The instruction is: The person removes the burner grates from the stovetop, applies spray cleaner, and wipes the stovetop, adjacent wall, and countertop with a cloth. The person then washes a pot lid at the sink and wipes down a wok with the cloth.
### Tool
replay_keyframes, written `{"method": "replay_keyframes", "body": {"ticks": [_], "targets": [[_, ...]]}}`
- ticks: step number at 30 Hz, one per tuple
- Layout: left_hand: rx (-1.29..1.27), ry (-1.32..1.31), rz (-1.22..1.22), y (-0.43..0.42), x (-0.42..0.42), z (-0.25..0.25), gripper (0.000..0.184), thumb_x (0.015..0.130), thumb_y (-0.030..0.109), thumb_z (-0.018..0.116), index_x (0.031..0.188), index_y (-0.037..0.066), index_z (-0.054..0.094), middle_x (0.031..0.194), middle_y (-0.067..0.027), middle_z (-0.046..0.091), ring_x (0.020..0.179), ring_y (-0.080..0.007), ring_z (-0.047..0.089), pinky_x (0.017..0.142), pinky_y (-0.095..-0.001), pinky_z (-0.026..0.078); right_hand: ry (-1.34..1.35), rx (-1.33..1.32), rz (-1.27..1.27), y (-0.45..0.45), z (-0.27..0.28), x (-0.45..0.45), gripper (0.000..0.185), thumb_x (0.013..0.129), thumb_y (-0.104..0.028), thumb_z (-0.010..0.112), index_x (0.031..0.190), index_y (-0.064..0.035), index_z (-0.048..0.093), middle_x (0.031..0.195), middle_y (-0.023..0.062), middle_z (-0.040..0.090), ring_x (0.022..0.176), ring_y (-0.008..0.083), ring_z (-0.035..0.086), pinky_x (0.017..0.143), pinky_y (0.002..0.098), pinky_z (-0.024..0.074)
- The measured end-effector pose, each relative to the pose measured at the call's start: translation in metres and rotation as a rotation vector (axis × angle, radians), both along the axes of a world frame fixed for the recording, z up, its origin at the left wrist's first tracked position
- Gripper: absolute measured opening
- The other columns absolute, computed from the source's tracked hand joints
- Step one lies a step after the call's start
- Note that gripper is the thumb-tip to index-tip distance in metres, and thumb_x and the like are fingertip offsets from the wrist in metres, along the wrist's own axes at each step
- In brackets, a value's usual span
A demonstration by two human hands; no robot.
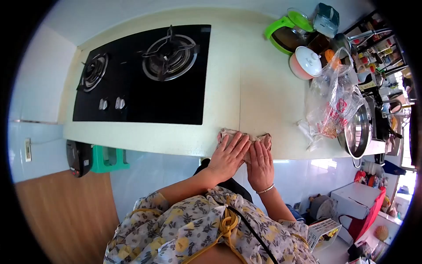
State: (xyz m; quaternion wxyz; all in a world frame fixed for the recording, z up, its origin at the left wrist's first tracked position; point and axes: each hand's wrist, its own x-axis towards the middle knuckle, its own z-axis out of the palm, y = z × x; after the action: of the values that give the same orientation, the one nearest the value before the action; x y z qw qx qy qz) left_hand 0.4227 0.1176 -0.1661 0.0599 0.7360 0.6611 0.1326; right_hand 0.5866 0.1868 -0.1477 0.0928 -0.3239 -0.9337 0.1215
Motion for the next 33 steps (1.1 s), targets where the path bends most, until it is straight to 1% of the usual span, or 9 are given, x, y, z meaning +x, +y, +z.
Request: {"method": "replay_keyframes", "body": {"ticks": [1,5,10,13,15,18,20,26,33], "targets": [[-0.011,0.022,-0.015,0.003,-0.002,0.000,0.069,0.091,0.036,0.057,0.148,0.003,0.036,0.159,-0.0126,0.023,0.149,-0.0317,0.014,0.119,-0.0516,0.010,0.006,-0.008,0.009,0.003,0.001,-0.002,0.057,0.089,-0.021,0.058,0.141,-0.0009,0.045,0.150,0.0190,0.038,0.141,0.0344,0.034,0.115,0.0478,0.0262],[-0.029,0.039,0.008,0.013,-0.001,0.000,0.072,0.091,0.042,0.055,0.148,0.002,0.035,0.160,-0.0117,0.021,0.149,-0.0308,0.012,0.119,-0.0515,0.009,0.029,-0.060,-0.072,0.017,0.001,-0.015,0.060,0.091,-0.031,0.055,0.141,-0.0010,0.044,0.151,0.0193,0.036,0.142,0.0350,0.032,0.117,0.0480,0.0228],[-0.118,-0.076,0.027,0.032,-0.008,0.010,0.070,0.091,0.040,0.055,0.147,0.001,0.036,0.159,-0.0115,0.022,0.149,-0.0307,0.015,0.119,-0.0518,0.011,0.032,-0.085,-0.062,0.042,-0.001,-0.018,0.059,0.087,-0.026,0.056,0.142,-0.0056,0.045,0.152,0.0175,0.037,0.141,0.0334,0.033,0.115,0.0473,0.0250],[-0.111,-0.087,0.077,0.054,-0.009,0.012,0.068,0.091,0.037,0.057,0.146,0.001,0.038,0.158,-0.0118,0.025,0.147,-0.0314,0.019,0.118,-0.0522,0.015,0.005,0.025,-0.025,0.068,-0.006,-0.021,0.059,0.085,-0.025,0.060,0.141,-0.0100,0.048,0.151,0.0127,0.040,0.140,0.0280,0.037,0.113,0.0453,0.0294],[-0.090,-0.120,0.127,0.069,-0.007,0.018,0.067,0.089,0.033,0.059,0.145,0.001,0.039,0.157,-0.0117,0.028,0.146,-0.0316,0.022,0.117,-0.0514,0.020,0.025,-0.002,0.029,0.091,-0.008,-0.022,0.061,0.084,-0.023,0.061,0.142,-0.0095,0.046,0.151,0.0135,0.038,0.141,0.0286,0.035,0.114,0.0460,0.0279],[-0.083,-0.108,0.213,0.088,-0.002,0.016,0.067,0.090,0.033,0.059,0.145,0.001,0.039,0.156,-0.0113,0.029,0.147,-0.0296,0.022,0.117,-0.0499,0.020,0.061,-0.029,0.109,0.122,-0.013,-0.024,0.062,0.084,-0.023,0.062,0.142,-0.0079,0.045,0.151,0.0148,0.037,0.142,0.0292,0.033,0.114,0.0466,0.0261],[-0.098,-0.078,0.273,0.099,-0.001,0.016,0.066,0.090,0.033,0.058,0.145,0.001,0.039,0.156,-0.0110,0.030,0.147,-0.0288,0.023,0.118,-0.0490,0.020,0.059,-0.010,0.183,0.142,-0.008,-0.030,0.061,0.084,-0.027,0.063,0.140,-0.0084,0.048,0.150,0.0129,0.040,0.140,0.0278,0.035,0.114,0.0460,0.0266],[-0.029,-0.035,0.344,0.117,-0.006,0.016,0.066,0.089,0.030,0.057,0.146,0.002,0.037,0.155,-0.0112,0.032,0.145,-0.0288,0.026,0.117,-0.0489,0.022,0.129,0.008,0.272,0.168,-0.016,-0.048,0.059,0.085,-0.026,0.062,0.138,-0.0048,0.048,0.149,0.0154,0.040,0.141,0.0286,0.033,0.115,0.0466,0.0239],[0.011,-0.007,0.350,0.161,-0.043,0.011,0.063,0.091,0.031,0.055,0.145,0.003,0.039,0.155,-0.0095,0.033,0.145,-0.0270,0.027,0.118,-0.0476,0.021,0.144,0.070,0.173,0.202,-0.017,-0.087,0.058,0.088,-0.025,0.059,0.141,-0.0067,0.045,0.149,0.0140,0.040,0.142,0.0285,0.031,0.115,0.0476,0.0234]]}}
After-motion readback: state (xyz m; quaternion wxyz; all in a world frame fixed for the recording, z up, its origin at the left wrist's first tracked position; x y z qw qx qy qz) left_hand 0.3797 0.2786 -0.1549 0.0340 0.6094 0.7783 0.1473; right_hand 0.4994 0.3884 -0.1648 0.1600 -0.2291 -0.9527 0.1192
